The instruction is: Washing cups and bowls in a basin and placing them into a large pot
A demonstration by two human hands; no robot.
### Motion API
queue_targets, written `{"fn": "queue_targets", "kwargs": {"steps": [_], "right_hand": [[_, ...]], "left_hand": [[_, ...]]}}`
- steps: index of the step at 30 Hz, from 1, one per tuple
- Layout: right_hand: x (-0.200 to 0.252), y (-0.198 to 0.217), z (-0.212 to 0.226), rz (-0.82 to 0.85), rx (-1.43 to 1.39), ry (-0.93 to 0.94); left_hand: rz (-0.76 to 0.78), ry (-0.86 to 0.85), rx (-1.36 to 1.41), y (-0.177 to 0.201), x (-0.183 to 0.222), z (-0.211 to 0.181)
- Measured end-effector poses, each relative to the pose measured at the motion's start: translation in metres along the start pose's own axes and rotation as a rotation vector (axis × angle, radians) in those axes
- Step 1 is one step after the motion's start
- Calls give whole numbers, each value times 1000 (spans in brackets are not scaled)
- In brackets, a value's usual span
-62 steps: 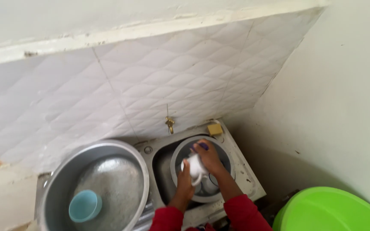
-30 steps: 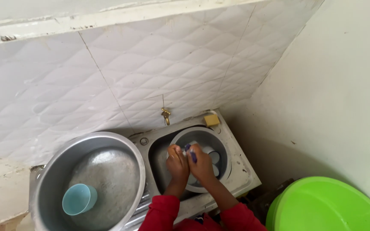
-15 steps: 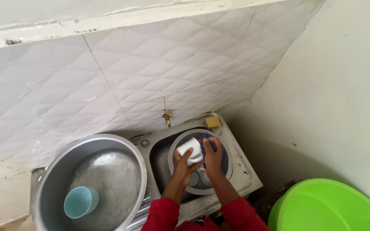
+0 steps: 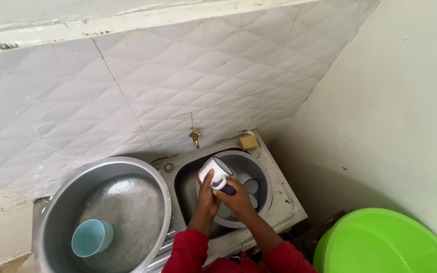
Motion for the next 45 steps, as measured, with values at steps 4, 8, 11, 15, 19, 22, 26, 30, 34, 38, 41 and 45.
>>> {"fn": "queue_targets", "kwargs": {"steps": [4,8,11,15,19,22,26,30,34,38,41,45], "right_hand": [[18,-5,1,-74,-254,-392],[11,0,-10,-208,-182,-106],[5,0,6,-229,209,405],[14,-9,-4,-230,399,631],[8,-11,-27,-188,45,-44],[17,-24,-46,-63,-495,-614],[24,-34,-75,84,-859,-813],[9,-23,-60,51,-285,-255],[8,-16,-6,-145,600,648],[10,-20,-33,-287,493,520],[7,-25,-39,-121,19,-183],[18,-37,-74,62,-748,-799]], "left_hand": [[125,16,-66,-2,6,-4],[181,97,-339,-6,5,-12],[114,102,-449,-30,6,-35],[35,-166,-707,10,-57,-17],[110,-298,-800,0,-42,-30],[451,-438,-983,-25,-15,-47],[461,-419,-821,-23,-12,-49],[289,-294,-849,-8,-18,-44],[65,-191,-743,16,-42,-26],[62,-174,-763,12,-32,-32],[196,-336,-825,14,-39,-37],[399,-493,-811,-2,-21,-47]]}}
Point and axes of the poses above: each hand's wrist, its own x-axis away from the middle knuckle, its own y-axis out of the back of the hand, z = x × y, the point moved 7 cm from there along -x, towards the middle knuckle, and after that the axes turned 3 degrees about -y, right-handed, at the moved point
